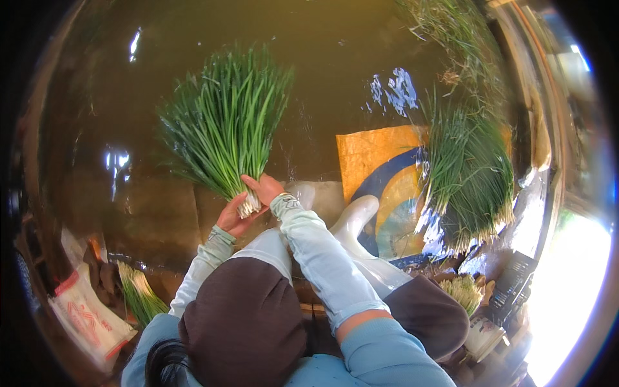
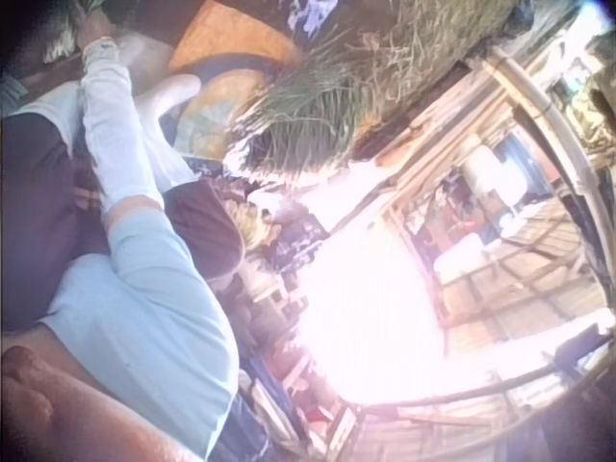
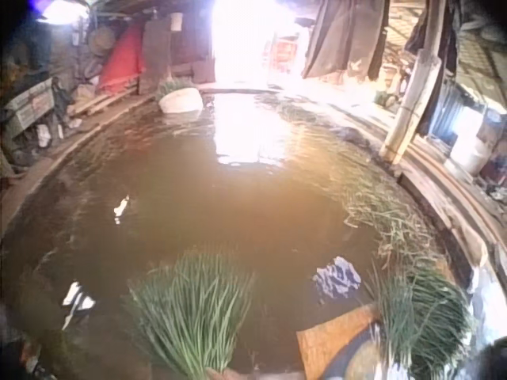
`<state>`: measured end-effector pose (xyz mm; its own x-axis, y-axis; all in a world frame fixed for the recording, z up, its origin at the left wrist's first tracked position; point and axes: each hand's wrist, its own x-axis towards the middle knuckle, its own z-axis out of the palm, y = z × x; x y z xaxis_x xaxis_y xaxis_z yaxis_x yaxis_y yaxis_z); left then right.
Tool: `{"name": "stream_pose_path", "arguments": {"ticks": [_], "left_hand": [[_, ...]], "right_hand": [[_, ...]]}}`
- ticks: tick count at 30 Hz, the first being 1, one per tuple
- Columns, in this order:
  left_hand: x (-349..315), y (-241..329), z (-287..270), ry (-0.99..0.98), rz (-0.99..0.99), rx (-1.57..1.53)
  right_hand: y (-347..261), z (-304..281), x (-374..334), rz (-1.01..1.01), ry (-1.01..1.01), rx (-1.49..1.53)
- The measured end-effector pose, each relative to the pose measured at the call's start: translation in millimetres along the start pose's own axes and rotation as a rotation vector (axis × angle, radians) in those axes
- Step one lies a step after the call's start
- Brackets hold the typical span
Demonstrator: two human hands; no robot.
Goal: The person washes bundles of green onions in a large water-filled container. They repeatedly submerge, agitate, and lift the onions, then place them on a nearby surface. The process continues with multiple batches throughout the clip.
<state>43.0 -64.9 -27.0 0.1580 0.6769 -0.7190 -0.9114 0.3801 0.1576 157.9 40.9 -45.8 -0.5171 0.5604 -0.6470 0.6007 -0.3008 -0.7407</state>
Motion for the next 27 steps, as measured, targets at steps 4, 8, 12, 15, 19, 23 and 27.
{"name": "stream_pose_path", "arguments": {"ticks": [4,8,12,15,19,23,27], "left_hand": [[-6,15,11,-0.007,-0.023,0.122],[-39,43,32,-0.275,0.134,0.347],[-60,70,92,-0.139,0.186,0.454],[-66,77,167,-0.302,0.223,0.493],[-60,77,267,-0.410,0.309,0.719],[-48,81,323,-0.541,0.148,0.869],[-15,64,317,-0.537,-0.020,0.883]], "right_hand": [[-11,-3,3,-0.140,-0.065,0.164],[-49,-16,-3,0.057,-0.223,0.211],[-110,-34,-35,-0.444,0.107,-0.385],[-161,-73,-81,-0.488,0.357,0.397],[-194,-149,-132,-0.688,0.587,0.521],[-189,-177,-149,-0.681,0.728,0.611],[-142,-158,-138,-0.550,0.850,0.797]]}}
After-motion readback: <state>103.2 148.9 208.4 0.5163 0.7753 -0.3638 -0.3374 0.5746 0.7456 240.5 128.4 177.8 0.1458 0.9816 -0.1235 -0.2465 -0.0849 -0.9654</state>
